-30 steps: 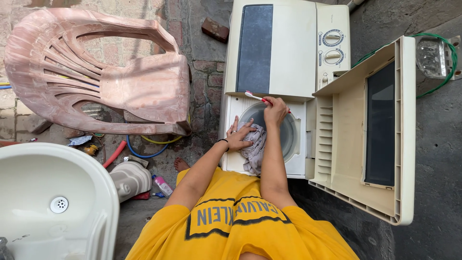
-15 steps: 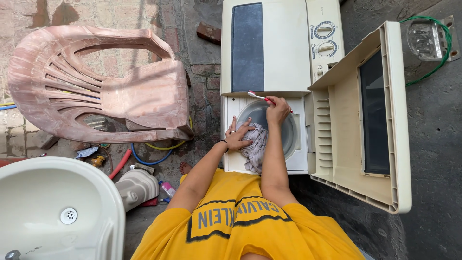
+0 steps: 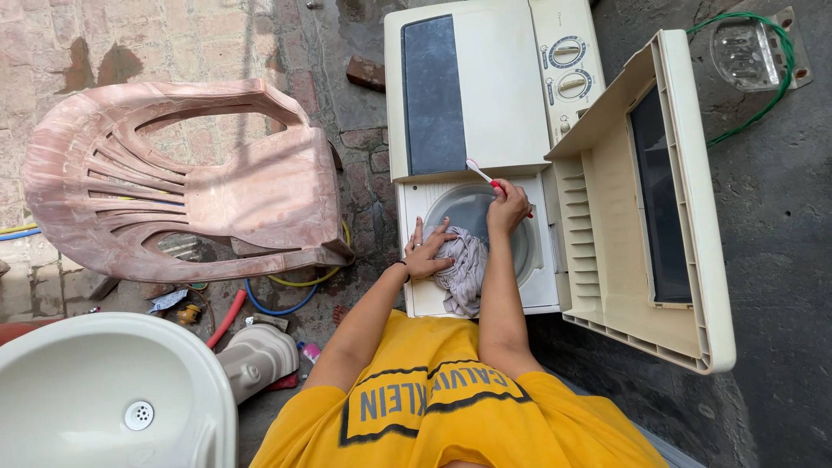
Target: The recorder is cleaning the internal and external surfaces of a twin-tub washing machine using a toothbrush to scrub crevices and a cloth to wipe down panels.
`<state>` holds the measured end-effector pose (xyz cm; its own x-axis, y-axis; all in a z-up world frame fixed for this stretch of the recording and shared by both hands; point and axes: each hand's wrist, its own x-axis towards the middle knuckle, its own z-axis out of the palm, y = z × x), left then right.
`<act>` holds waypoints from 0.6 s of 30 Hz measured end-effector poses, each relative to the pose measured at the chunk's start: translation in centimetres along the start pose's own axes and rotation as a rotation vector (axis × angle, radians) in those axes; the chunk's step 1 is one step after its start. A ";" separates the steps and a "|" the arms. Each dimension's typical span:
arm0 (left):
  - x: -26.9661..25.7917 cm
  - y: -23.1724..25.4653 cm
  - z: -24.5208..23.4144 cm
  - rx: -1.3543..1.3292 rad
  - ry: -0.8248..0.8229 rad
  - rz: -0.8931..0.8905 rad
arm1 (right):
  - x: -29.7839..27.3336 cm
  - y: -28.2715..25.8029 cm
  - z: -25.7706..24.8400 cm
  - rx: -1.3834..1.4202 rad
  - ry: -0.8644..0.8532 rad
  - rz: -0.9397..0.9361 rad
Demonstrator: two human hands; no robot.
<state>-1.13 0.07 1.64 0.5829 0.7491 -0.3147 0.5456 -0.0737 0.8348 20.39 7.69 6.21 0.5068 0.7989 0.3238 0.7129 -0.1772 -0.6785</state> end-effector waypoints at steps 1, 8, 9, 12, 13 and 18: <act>0.1 0.1 0.0 0.001 -0.001 0.004 | -0.3 -1.3 -0.1 -0.001 0.004 0.000; -0.3 0.0 0.0 0.008 0.017 0.008 | -0.8 -2.3 0.2 -0.051 -0.043 -0.179; -0.3 -0.2 0.1 -0.012 0.016 0.014 | -0.4 -1.4 -0.3 -0.076 -0.006 -0.128; 0.0 0.0 -0.1 -0.018 -0.001 0.020 | 0.5 -1.0 -1.0 -0.109 0.002 -0.093; 0.1 0.0 -0.1 -0.022 -0.001 0.023 | 0.4 -1.8 -0.5 -0.113 0.003 -0.094; -0.3 0.2 -0.2 0.027 0.003 0.003 | -0.4 -4.5 0.8 -0.070 -0.167 -0.275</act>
<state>-1.31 -0.01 2.05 0.5829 0.7506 -0.3113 0.5597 -0.0932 0.8234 16.65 8.60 8.62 0.2084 0.9045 0.3721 0.8466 0.0236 -0.5316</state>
